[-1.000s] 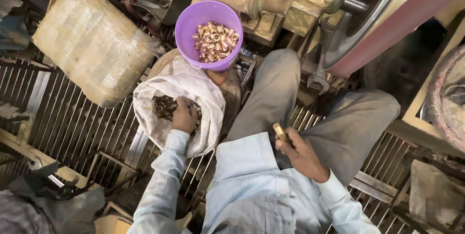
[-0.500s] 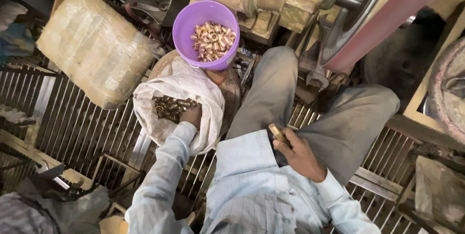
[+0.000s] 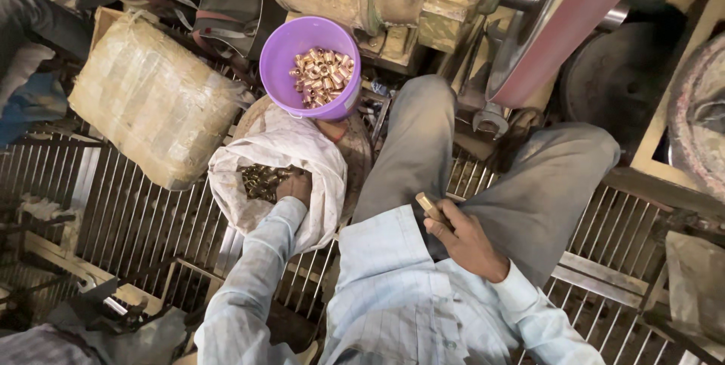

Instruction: The person sits at a grinding station and repeatedly picks up small brass-colored metal parts from a white sack. They press each part against a rotating grinding wheel using a wooden block, then place the finished part into a purple bucket.

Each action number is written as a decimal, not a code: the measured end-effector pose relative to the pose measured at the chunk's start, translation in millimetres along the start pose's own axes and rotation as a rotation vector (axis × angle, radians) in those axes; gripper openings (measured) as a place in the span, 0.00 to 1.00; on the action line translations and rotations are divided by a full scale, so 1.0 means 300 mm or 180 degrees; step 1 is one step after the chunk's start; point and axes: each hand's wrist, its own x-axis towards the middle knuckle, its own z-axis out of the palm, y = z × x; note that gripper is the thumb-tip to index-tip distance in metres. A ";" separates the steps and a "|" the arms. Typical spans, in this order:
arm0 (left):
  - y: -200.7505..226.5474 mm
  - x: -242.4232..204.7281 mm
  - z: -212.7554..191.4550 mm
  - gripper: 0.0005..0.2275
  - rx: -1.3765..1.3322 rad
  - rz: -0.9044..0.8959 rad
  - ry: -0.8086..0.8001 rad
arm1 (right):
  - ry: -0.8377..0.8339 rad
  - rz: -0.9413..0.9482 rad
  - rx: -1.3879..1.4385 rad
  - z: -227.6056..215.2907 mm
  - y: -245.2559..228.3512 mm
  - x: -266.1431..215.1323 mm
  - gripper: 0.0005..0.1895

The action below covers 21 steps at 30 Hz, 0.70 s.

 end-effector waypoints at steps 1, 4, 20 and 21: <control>0.004 -0.009 0.004 0.12 -0.0040 -0.0016 0.0093 | 0.0044 -0.0112 0.0026 0.000 0.000 -0.003 0.13; -0.002 -0.017 -0.007 0.12 -0.0234 -0.0095 -0.0145 | 0.0018 0.0053 0.0001 0.001 -0.003 -0.001 0.13; -0.108 -0.151 -0.224 0.15 -0.1023 0.0204 0.0671 | 0.0311 -0.0409 -0.0490 -0.017 -0.042 -0.015 0.16; -0.118 -0.198 -0.294 0.15 -0.1350 0.0315 0.0911 | 0.0363 -0.0568 -0.0581 -0.020 -0.057 -0.011 0.16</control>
